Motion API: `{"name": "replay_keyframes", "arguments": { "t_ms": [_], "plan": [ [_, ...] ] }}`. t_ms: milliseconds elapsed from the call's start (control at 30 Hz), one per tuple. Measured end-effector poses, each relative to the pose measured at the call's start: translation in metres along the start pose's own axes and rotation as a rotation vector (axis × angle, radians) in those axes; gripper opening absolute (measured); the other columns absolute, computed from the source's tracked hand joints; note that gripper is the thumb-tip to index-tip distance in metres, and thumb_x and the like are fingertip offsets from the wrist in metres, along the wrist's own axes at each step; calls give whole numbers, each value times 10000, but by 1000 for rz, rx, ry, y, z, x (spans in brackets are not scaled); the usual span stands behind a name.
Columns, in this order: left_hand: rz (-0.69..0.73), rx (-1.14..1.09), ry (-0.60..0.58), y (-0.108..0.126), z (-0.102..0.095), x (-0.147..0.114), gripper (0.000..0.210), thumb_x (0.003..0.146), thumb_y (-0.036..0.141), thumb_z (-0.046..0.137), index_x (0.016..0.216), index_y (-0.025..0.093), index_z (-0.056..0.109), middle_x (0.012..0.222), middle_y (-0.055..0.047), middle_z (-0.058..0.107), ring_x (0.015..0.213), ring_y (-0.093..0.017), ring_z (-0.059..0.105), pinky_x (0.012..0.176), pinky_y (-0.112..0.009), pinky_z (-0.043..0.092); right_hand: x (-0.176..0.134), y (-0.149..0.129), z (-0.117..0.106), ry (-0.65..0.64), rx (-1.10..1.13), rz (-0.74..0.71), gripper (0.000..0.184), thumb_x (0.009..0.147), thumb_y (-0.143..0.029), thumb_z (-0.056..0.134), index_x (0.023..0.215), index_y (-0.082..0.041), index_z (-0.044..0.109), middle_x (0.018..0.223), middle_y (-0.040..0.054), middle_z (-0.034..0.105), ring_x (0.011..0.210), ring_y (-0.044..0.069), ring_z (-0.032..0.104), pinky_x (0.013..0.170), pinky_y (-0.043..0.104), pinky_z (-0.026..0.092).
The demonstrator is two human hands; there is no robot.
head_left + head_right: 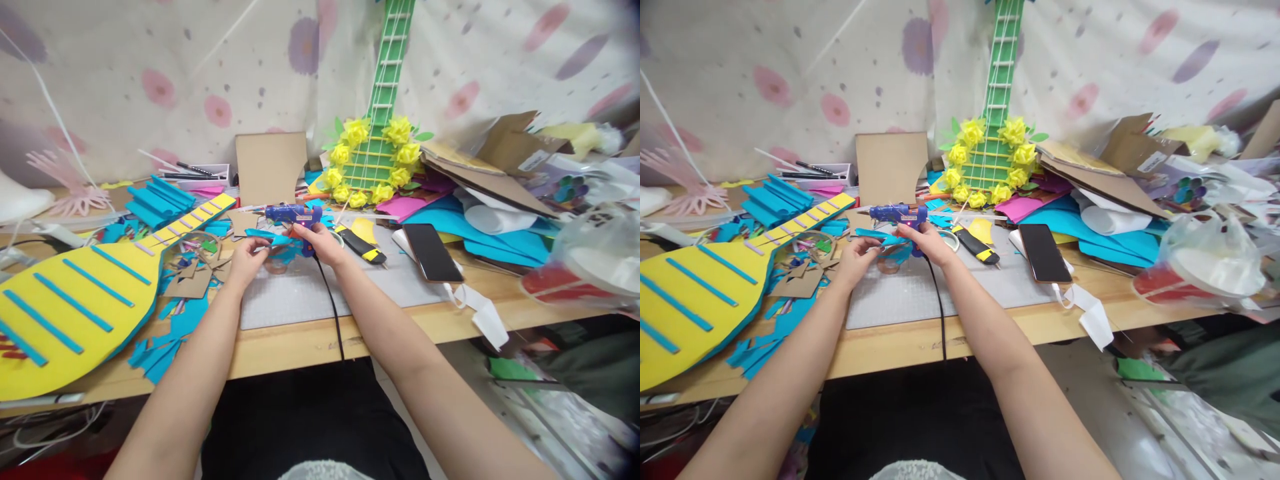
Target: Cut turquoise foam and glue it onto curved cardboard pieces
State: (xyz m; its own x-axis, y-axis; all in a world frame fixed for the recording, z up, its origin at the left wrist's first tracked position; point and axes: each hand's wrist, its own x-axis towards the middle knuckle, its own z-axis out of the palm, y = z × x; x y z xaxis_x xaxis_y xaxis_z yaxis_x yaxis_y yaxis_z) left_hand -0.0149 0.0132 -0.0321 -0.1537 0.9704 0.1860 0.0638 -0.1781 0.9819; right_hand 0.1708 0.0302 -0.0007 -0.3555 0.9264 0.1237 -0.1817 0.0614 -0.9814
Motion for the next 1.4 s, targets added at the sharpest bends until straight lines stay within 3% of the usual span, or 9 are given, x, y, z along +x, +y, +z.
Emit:
{"name": "replay_keyframes", "arguments": {
  "t_ms": [133, 333, 533, 667, 833, 1033, 1133, 1233, 1400],
  "plan": [
    [-59, -120, -10, -2, 2, -1, 280, 598, 360, 734, 776, 151, 681, 789, -59, 691, 753, -201, 633, 812, -382, 499, -2, 2, -1, -13, -55, -20, 356, 685, -529, 666, 800, -191, 664, 848, 26, 692, 799, 123, 630, 803, 270, 500],
    [-31, 31, 48, -9, -1, 3, 314, 543, 294, 787, 812, 154, 705, 839, -60, 706, 812, -208, 641, 824, -342, 485, -3, -4, 6, -42, -109, -17, 357, 671, -522, 673, 806, -192, 655, 858, 22, 690, 816, 130, 625, 817, 282, 502],
    [27, 145, 192, -12, -5, 8, 255, 571, 244, 725, 813, 167, 710, 754, -19, 683, 760, -196, 620, 767, -310, 463, -11, -18, -11, 25, -147, -27, 373, 639, -517, 699, 815, -193, 647, 835, 28, 690, 830, 154, 645, 822, 310, 506],
    [29, 112, 145, -6, -3, 6, 186, 598, 217, 678, 776, 165, 692, 719, -9, 655, 717, -178, 597, 744, -297, 452, -12, -13, -15, -20, -25, -14, 386, 644, -544, 683, 802, -195, 637, 807, 28, 688, 878, 171, 654, 840, 321, 505],
    [18, 188, 30, 7, 4, 0, 280, 530, 241, 763, 780, 172, 656, 707, 3, 620, 657, -157, 563, 683, -283, 450, -8, -1, -3, -25, 48, -32, 375, 644, -541, 689, 816, -211, 645, 869, 25, 689, 941, 169, 640, 878, 325, 496],
    [18, 256, 93, 2, 9, 5, 249, 594, 335, 749, 757, 169, 661, 702, -19, 604, 700, -173, 568, 694, -288, 453, -4, 2, 7, -47, 24, -39, 398, 632, -558, 691, 821, -211, 650, 878, 28, 695, 943, 175, 635, 847, 322, 505],
    [4, 277, 192, -3, 8, 9, 201, 621, 330, 717, 704, 171, 627, 628, 3, 552, 614, -148, 527, 633, -273, 436, -4, -4, 2, 2, -32, -44, 393, 629, -536, 701, 824, -200, 645, 848, 29, 688, 841, 154, 639, 765, 288, 513],
    [52, 346, 300, -4, 5, 11, 181, 637, 311, 692, 636, 176, 570, 561, 35, 478, 560, -117, 478, 597, -248, 419, -8, -16, -13, 74, -187, -23, 391, 650, -531, 684, 794, -171, 635, 779, 31, 663, 627, 105, 583, 564, 236, 461],
    [106, 452, 345, -1, 2, 11, 95, 685, 243, 646, 733, 173, 604, 590, 47, 493, 566, -99, 474, 610, -237, 428, -17, -33, -30, 14, -577, 124, 433, 694, -576, 625, 687, -144, 630, 464, -32, 473, 427, 68, 392, 451, 232, 320]
  ]
}}
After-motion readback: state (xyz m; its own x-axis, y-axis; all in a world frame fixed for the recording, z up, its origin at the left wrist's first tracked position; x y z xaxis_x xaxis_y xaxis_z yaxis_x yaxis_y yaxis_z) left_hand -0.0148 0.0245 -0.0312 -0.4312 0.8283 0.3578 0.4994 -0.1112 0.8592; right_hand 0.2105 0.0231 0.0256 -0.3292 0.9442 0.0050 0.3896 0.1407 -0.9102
